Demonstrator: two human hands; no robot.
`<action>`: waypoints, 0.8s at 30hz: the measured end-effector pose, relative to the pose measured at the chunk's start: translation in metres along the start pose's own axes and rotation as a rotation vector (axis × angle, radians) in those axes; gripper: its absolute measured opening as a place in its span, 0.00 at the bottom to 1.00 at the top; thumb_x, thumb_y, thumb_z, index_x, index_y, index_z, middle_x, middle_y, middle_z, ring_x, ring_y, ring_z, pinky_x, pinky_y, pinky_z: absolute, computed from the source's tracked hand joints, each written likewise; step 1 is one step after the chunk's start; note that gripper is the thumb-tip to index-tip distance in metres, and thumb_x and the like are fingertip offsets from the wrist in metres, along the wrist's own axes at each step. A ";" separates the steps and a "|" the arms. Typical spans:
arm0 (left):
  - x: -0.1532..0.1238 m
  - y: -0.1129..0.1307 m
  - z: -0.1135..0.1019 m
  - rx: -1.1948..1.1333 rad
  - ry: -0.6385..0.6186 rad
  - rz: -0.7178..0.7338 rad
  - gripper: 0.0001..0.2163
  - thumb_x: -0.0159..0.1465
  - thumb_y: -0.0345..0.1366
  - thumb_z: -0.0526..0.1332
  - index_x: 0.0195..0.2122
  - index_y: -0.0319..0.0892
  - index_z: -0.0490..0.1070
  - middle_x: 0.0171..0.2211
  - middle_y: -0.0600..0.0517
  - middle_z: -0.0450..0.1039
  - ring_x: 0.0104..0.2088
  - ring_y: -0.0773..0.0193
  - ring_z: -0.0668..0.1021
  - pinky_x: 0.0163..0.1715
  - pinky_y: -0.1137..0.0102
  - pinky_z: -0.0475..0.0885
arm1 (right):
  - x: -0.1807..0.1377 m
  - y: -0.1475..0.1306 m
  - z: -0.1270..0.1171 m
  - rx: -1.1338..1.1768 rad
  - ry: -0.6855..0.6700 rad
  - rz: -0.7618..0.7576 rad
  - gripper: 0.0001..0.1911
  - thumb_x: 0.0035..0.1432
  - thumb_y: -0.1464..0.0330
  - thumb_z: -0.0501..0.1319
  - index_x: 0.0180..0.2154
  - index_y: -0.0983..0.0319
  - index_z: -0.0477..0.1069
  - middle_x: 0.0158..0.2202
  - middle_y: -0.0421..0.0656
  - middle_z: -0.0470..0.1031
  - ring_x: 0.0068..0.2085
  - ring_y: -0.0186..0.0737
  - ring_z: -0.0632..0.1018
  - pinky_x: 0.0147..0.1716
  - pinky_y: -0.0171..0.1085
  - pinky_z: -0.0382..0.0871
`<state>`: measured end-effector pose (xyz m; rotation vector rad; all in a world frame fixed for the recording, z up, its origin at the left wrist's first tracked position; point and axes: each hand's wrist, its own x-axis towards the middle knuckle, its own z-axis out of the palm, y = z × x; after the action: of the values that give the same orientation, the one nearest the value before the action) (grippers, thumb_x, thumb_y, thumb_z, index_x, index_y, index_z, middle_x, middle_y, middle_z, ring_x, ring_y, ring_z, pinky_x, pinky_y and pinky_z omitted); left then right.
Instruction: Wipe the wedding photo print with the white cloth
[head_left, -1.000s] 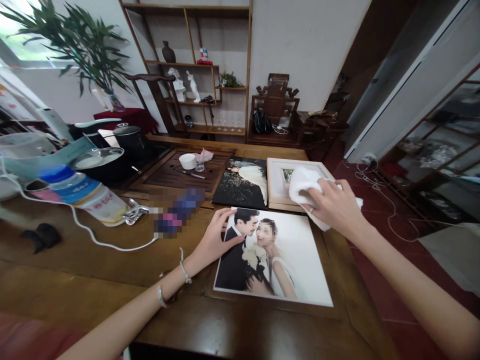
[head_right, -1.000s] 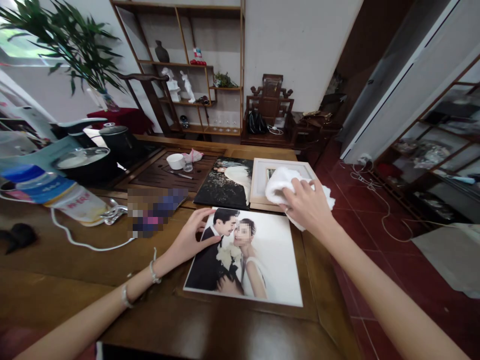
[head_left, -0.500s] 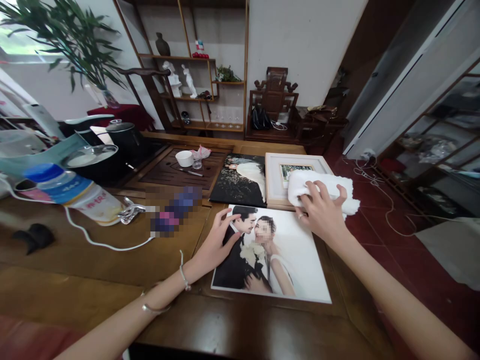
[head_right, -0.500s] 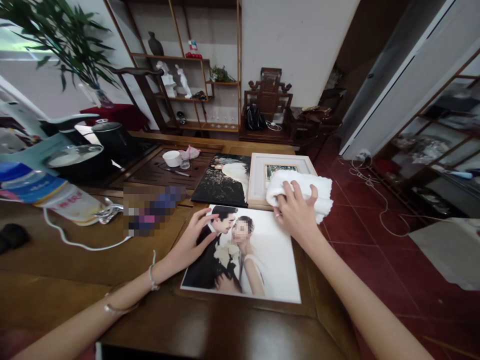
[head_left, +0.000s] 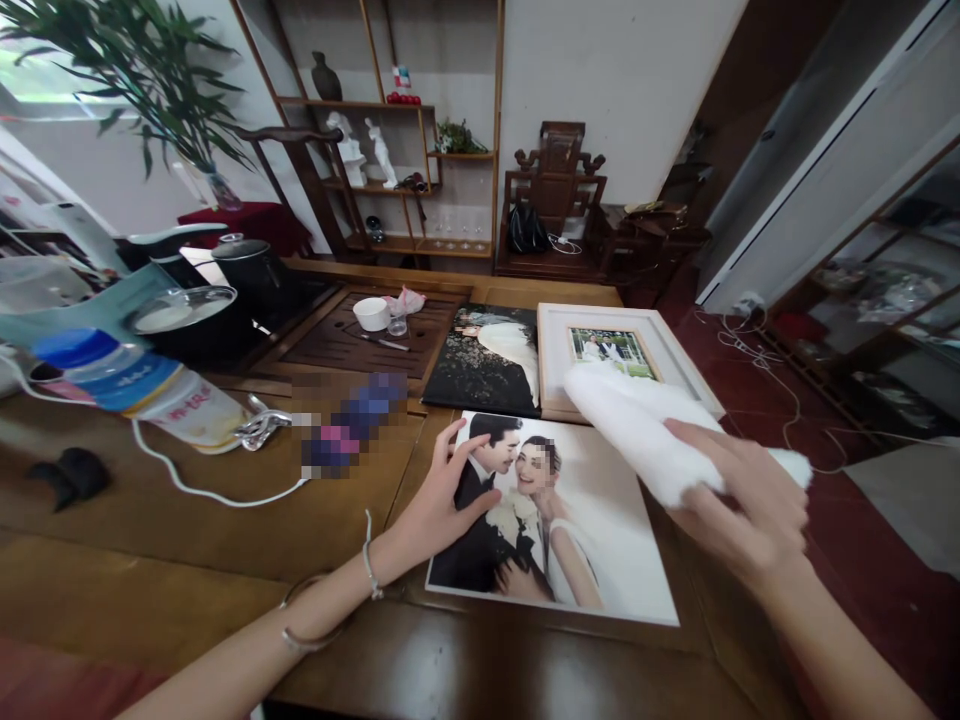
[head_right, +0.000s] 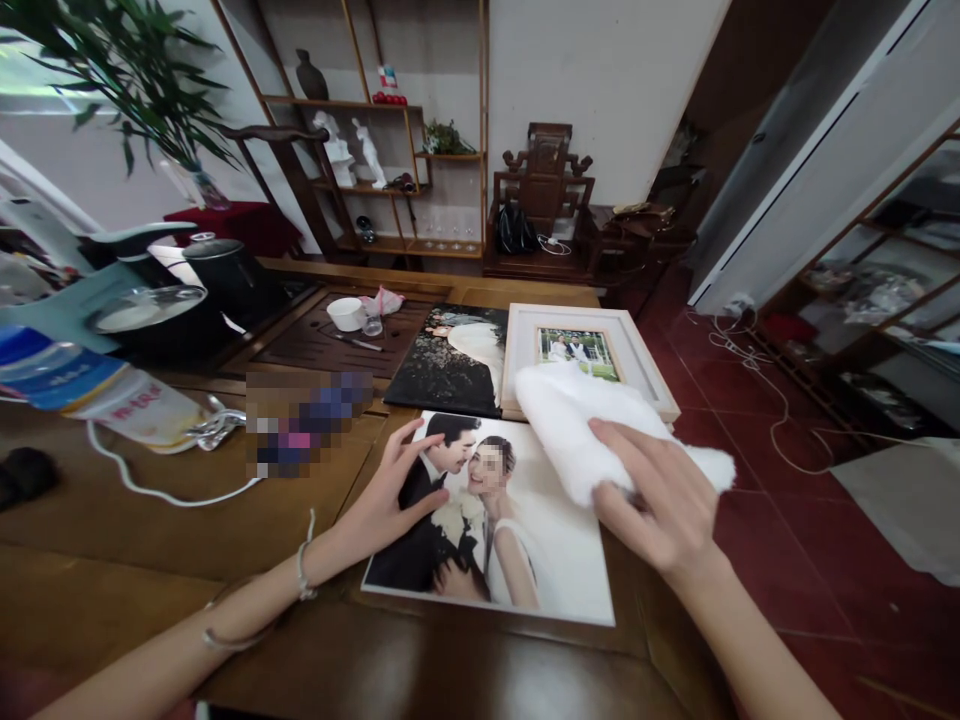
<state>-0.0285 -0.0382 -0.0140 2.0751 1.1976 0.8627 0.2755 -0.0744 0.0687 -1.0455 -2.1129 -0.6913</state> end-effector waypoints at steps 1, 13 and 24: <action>0.000 0.000 0.001 0.000 0.002 -0.002 0.26 0.61 0.35 0.61 0.58 0.52 0.53 0.63 0.47 0.40 0.63 0.50 0.52 0.61 0.53 0.52 | -0.005 -0.009 -0.004 0.060 0.012 0.041 0.11 0.52 0.75 0.57 0.37 0.56 0.69 0.47 0.46 0.72 0.43 0.47 0.75 0.33 0.42 0.68; 0.002 -0.001 0.001 0.045 -0.020 0.074 0.23 0.64 0.34 0.57 0.59 0.51 0.53 0.66 0.48 0.38 0.65 0.53 0.47 0.62 0.54 0.47 | -0.024 -0.051 0.032 0.216 -0.504 -0.028 0.08 0.40 0.80 0.59 0.24 0.63 0.69 0.57 0.56 0.62 0.59 0.64 0.58 0.51 0.61 0.56; 0.002 -0.003 0.001 0.075 -0.027 0.092 0.22 0.64 0.36 0.58 0.58 0.51 0.55 0.65 0.47 0.42 0.65 0.51 0.48 0.61 0.52 0.49 | -0.027 -0.049 0.049 0.197 -0.488 0.073 0.02 0.48 0.73 0.61 0.25 0.62 0.69 0.63 0.51 0.51 0.62 0.56 0.55 0.58 0.56 0.50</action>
<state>-0.0287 -0.0354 -0.0169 2.2095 1.1443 0.8410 0.2305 -0.0791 0.0091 -1.2660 -2.4737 -0.1924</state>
